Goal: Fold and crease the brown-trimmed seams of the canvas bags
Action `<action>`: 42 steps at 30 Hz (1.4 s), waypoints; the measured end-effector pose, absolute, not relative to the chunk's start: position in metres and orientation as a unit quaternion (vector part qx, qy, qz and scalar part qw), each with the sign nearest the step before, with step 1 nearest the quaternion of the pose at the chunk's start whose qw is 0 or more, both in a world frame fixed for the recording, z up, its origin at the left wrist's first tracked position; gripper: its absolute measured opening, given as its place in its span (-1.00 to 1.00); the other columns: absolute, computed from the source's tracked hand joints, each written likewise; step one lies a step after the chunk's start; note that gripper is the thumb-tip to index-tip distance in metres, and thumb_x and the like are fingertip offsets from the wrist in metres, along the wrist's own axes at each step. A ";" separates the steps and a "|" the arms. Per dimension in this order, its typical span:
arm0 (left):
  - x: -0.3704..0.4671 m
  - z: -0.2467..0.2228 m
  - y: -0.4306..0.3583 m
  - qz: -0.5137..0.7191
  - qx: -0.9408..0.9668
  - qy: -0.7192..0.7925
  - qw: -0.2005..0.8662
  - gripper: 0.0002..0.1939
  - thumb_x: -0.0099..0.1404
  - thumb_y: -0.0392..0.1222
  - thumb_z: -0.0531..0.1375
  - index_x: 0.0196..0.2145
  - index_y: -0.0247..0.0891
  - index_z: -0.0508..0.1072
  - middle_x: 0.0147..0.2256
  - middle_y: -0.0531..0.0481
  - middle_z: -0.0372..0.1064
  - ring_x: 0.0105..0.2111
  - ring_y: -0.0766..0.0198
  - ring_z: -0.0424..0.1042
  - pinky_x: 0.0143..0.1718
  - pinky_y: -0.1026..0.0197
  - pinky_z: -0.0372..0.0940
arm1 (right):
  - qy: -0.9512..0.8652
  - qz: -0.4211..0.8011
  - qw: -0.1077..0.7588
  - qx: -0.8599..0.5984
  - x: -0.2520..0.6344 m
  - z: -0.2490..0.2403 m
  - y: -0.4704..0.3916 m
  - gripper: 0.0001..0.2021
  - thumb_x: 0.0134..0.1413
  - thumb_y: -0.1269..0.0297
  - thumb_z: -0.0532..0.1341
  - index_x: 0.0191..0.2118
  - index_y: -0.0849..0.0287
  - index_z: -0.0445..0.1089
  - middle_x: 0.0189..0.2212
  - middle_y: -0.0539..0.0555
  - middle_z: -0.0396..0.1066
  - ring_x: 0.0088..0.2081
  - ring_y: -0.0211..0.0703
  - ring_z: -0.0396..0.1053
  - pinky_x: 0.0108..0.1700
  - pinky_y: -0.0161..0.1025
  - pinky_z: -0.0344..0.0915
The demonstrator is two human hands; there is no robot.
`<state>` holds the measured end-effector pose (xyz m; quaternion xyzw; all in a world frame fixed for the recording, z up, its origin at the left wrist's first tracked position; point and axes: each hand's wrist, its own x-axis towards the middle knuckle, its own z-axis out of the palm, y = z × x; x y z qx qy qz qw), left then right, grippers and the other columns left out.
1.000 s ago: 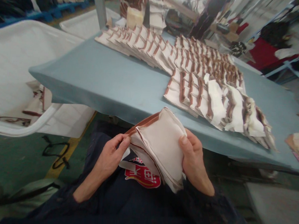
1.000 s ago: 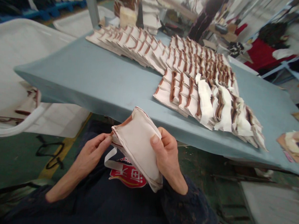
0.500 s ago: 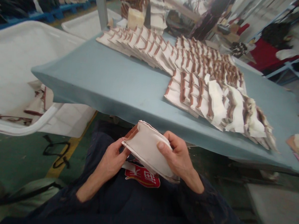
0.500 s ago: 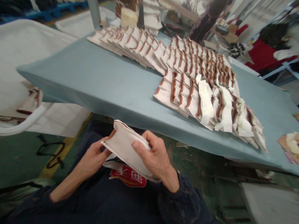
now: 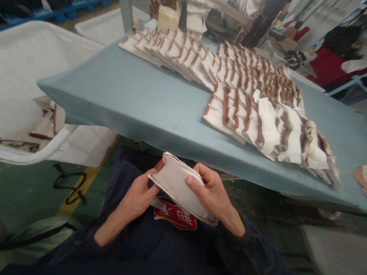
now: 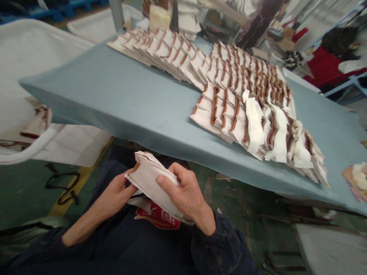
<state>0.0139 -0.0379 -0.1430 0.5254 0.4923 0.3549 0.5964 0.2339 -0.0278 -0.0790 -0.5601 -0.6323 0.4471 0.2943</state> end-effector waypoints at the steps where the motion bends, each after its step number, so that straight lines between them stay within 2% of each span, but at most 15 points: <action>1: 0.014 -0.143 -0.038 0.355 0.526 0.491 0.597 -0.61 0.40 0.03 0.24 -0.03 -0.35 0.60 -0.05 -0.17 0.68 0.05 -0.12 0.57 0.14 0.01 0.40 | -0.632 0.449 0.291 -0.561 0.234 -0.079 -0.028 -0.54 0.22 -0.16 0.26 -0.45 0.09 0.17 -0.56 -0.11 0.14 -0.49 -0.28 0.06 -0.44 -0.30 0.00; 20: 0.013 -0.148 -0.040 0.327 0.528 0.499 0.604 -0.64 0.41 0.03 0.21 -0.11 -0.33 0.59 -0.12 -0.14 0.68 -0.11 -0.03 0.59 0.00 0.09 0.43 | -0.634 0.468 0.242 -0.566 0.233 -0.077 -0.028 -0.54 0.19 -0.18 0.24 -0.46 0.09 0.18 -0.53 -0.09 0.14 -0.47 -0.26 0.07 -0.43 -0.28 0.00; 33: 0.013 -0.152 -0.043 0.322 0.529 0.497 0.608 -0.68 0.41 0.01 0.23 -0.09 -0.30 0.61 -0.07 -0.12 0.68 -0.04 -0.06 0.59 0.03 0.10 0.44 | -0.655 0.459 0.217 -0.560 0.234 -0.079 -0.029 -0.53 0.22 -0.18 0.24 -0.46 0.10 0.18 -0.53 -0.10 0.17 -0.47 -0.27 0.08 -0.42 -0.29 0.01; 42: 0.012 -0.156 -0.042 0.322 0.528 0.502 0.605 -0.66 0.41 0.04 0.23 -0.17 -0.31 0.61 -0.19 -0.11 0.68 -0.14 -0.03 0.59 -0.05 0.11 0.47 | -0.661 0.470 0.171 -0.560 0.232 -0.080 -0.028 -0.53 0.24 -0.18 0.24 -0.45 0.10 0.20 -0.54 -0.10 0.19 -0.48 -0.27 0.09 -0.43 -0.29 0.00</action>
